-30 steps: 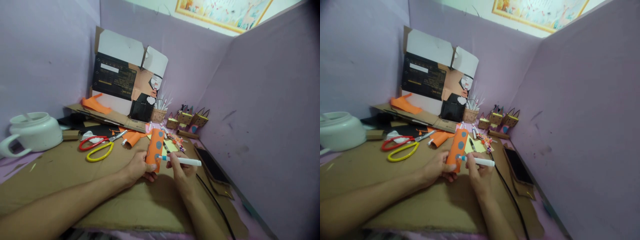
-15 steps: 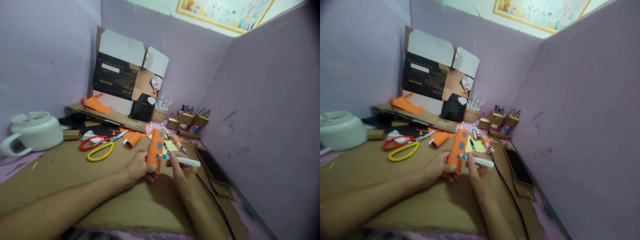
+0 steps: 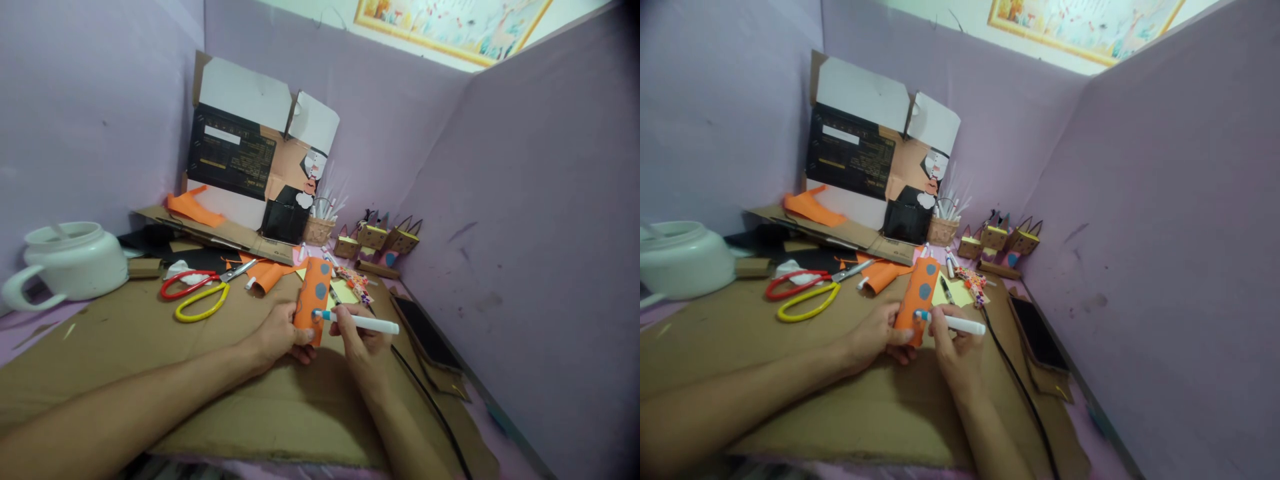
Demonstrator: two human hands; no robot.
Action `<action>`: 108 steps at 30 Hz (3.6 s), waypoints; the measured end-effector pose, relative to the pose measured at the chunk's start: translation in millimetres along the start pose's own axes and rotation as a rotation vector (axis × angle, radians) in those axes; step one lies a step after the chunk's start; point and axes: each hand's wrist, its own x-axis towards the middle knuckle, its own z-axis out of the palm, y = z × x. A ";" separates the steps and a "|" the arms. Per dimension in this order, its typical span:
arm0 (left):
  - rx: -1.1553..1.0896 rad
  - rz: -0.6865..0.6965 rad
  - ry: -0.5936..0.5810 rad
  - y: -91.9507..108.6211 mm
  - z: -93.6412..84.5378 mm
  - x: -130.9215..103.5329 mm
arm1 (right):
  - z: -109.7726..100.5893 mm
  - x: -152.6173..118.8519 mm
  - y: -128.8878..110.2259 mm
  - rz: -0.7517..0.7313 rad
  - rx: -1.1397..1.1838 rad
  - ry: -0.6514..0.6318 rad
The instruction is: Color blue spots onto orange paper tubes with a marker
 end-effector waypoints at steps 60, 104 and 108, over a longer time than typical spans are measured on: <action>-0.002 0.002 0.013 1.2 0.6 0.0 | -3.8 2.9 -4.5 0.003 -0.035 0.033; -0.005 0.018 -0.007 -0.6 -0.8 0.1 | -4.1 1.2 -0.7 -0.036 -0.017 -0.030; -0.006 0.018 -0.011 -0.6 -1.0 -0.3 | -6.2 2.9 0.1 -0.051 -0.041 0.047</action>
